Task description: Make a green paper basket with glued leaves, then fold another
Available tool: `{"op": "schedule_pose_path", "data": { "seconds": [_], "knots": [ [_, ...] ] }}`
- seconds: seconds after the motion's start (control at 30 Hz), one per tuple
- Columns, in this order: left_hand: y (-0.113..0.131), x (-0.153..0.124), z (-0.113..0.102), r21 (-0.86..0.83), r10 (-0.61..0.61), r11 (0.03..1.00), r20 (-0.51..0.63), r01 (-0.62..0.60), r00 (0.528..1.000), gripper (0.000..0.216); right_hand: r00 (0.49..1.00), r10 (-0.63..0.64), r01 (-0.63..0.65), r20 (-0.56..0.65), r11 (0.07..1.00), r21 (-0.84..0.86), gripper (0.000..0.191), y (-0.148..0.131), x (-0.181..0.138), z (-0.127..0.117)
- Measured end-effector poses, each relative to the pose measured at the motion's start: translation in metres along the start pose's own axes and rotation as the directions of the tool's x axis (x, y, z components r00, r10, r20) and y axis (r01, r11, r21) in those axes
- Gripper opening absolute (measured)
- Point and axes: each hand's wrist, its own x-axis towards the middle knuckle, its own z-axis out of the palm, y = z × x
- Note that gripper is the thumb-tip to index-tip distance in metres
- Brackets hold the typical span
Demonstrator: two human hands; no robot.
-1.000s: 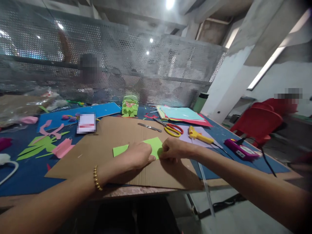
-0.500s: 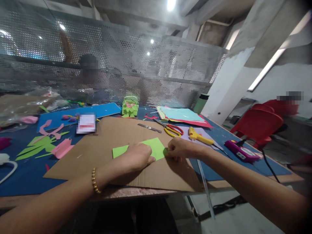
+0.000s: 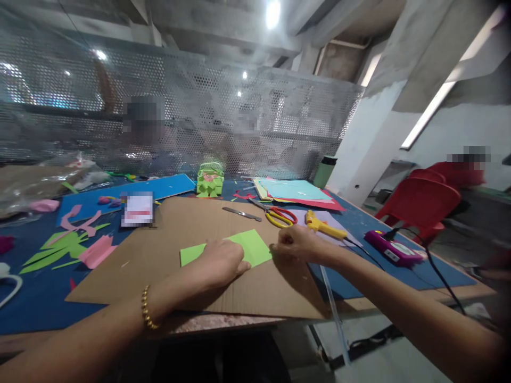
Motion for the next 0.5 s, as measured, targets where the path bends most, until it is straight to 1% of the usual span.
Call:
{"op": "schedule_pose_path", "data": {
  "seconds": [0.07, 0.1, 0.17, 0.27, 0.33, 0.4, 0.43, 0.5],
  "knots": [
    [0.001, -0.002, -0.001, 0.002, -0.009, 1.0, 0.0, 0.009, 1.0, 0.034, 0.991, -0.109, 0.107, -0.079, 0.994, -0.029, 0.014, -0.005, -0.005, 0.006],
    [0.002, -0.003, -0.002, 0.003, -0.014, 1.0, 0.001, 0.014, 1.0, 0.035, 0.983, -0.157, 0.154, -0.091, 0.987, -0.038, 0.014, -0.007, -0.006, 0.011],
    [0.003, -0.005, -0.003, 0.006, -0.029, 1.0, 0.005, 0.029, 1.0, 0.037, 0.972, -0.22, 0.217, -0.08, 0.975, -0.043, 0.016, -0.01, -0.006, 0.021],
    [0.007, -0.008, 0.0, 0.024, -0.032, 0.999, -0.015, 0.032, 0.999, 0.041, 0.967, -0.243, 0.239, -0.074, 0.97, -0.052, 0.013, -0.012, -0.001, 0.032],
    [0.007, -0.009, 0.008, 0.057, -0.014, 0.998, -0.067, 0.018, 0.998, 0.037, 0.966, -0.248, 0.245, -0.074, 0.968, -0.056, 0.012, -0.011, 0.004, 0.034],
    [0.004, -0.009, 0.018, 0.106, 0.05, 0.994, -0.142, -0.035, 0.989, 0.025, 0.964, -0.261, 0.258, -0.059, 0.965, -0.049, 0.011, -0.008, 0.007, 0.034],
    [0.001, -0.009, 0.024, 0.131, 0.103, 0.988, -0.173, -0.081, 0.979, 0.021, 0.962, -0.27, 0.268, -0.049, 0.963, -0.042, 0.008, -0.007, 0.008, 0.033],
    [-0.006, -0.009, 0.034, 0.173, 0.239, 0.964, -0.219, -0.204, 0.946, 0.02, 0.957, -0.286, 0.285, -0.039, 0.958, -0.03, 0.003, -0.004, 0.008, 0.032]
  ]
}}
